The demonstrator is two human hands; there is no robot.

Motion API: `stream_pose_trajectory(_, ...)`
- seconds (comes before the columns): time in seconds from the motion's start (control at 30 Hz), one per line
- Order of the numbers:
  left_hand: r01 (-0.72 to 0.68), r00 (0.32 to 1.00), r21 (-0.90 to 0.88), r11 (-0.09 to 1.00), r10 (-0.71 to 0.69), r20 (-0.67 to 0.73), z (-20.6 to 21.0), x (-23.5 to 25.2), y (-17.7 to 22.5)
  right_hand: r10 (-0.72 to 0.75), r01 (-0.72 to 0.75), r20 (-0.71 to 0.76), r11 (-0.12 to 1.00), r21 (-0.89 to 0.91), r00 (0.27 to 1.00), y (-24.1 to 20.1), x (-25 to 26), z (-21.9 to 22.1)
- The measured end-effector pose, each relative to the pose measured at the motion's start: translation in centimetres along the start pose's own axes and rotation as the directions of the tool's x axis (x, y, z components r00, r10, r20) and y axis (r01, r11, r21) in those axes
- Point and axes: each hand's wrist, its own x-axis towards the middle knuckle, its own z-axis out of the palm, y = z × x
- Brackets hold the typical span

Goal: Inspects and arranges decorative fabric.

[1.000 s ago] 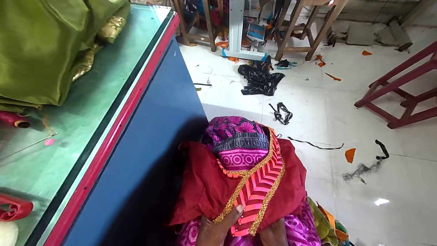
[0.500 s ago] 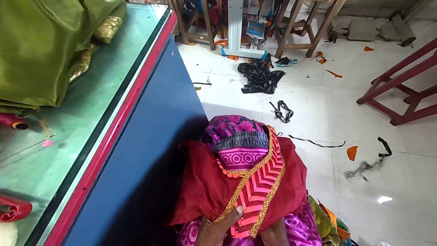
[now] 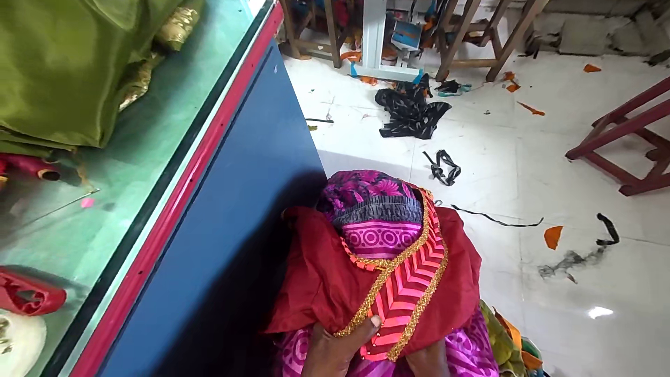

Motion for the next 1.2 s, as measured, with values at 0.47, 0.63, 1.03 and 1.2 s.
stream_pose_trajectory(0.47, -0.032, 0.999, 0.019, 0.999, 0.032, -0.005, -0.2, -0.3, -0.1, 0.180, -0.174, 0.065, 0.980, -0.093, 0.981, -1.6, 0.1, -0.1)
stream_pose_trajectory(0.63, -0.100, 0.995, 0.014, 0.995, 0.099, 0.030, -0.3, -0.1, -0.8, 0.111, -0.103, 0.101, 0.992, -0.076, 0.989, 2.6, 0.0, -1.0)
stream_pose_trajectory(1.03, -0.085, 0.996, -0.043, 0.995, 0.086, 0.020, -0.7, -0.2, -0.4, 0.072, 0.093, 0.544, 0.958, -0.270, 0.836, -6.9, 0.3, -7.8)
stream_pose_trajectory(1.2, -0.098, 0.992, -0.018, 0.995, 0.099, 0.075, -1.1, -0.2, -0.6, -0.261, 0.390, 0.427, 0.886, -0.251, 0.866, -7.4, 1.5, -4.7)
